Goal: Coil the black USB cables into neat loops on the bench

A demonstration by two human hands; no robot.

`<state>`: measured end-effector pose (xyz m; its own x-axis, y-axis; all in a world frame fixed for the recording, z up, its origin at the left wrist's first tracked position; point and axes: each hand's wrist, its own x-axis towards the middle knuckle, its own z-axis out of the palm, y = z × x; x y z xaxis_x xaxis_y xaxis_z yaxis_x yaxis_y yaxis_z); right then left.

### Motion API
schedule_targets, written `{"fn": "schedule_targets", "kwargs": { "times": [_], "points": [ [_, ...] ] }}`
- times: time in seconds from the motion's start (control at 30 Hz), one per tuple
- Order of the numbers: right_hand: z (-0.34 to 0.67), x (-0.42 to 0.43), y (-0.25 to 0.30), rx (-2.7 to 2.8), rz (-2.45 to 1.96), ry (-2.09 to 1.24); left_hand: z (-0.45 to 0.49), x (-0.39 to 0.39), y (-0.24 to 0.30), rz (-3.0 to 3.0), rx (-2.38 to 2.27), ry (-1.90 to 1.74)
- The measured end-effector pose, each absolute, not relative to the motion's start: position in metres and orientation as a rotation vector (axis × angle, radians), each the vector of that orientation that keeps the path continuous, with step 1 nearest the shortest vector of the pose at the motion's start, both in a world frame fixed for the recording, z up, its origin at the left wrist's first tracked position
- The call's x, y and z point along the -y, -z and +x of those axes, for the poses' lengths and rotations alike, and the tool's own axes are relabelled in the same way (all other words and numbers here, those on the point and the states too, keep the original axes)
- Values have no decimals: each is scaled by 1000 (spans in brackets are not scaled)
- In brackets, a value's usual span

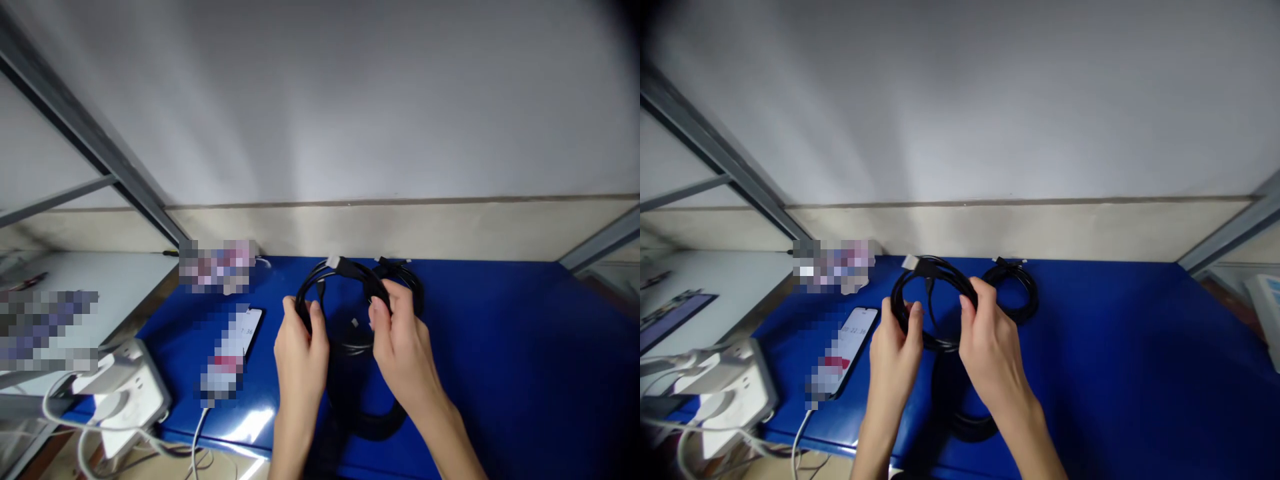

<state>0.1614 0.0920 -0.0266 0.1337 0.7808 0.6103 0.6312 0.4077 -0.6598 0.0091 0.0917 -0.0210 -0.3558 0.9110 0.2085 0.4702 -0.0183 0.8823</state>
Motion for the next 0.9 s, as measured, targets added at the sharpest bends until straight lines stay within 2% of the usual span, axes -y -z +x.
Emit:
{"fn": "schedule_targets", "kwargs": {
  "times": [0.1, 0.2, 0.3, 0.43, 0.73, 0.9],
  "points": [
    [154, -106, 10, 1651, -1117, 51, 1, -90, 19, 1341, -1883, -1280],
    [149, -109, -6, 1712, -957, 123, 2, -88, 19, 1043, -1535, -1312],
    [145, -96, -6, 1679, -1059, -4, 13, -86, 21, 703, -1147, -1430],
    [147, -70, 16, 1414, -1376, -233, 32, -85, 27, 640, -1094, -1617],
    [165, -47, 63, 1024, -1672, -425, 37, -88, 38, 667, -934, -1188],
    [171, -46, 72, 1021, -1648, -479, 34, -85, 43, 590, -868, -1129]
  ]
}}
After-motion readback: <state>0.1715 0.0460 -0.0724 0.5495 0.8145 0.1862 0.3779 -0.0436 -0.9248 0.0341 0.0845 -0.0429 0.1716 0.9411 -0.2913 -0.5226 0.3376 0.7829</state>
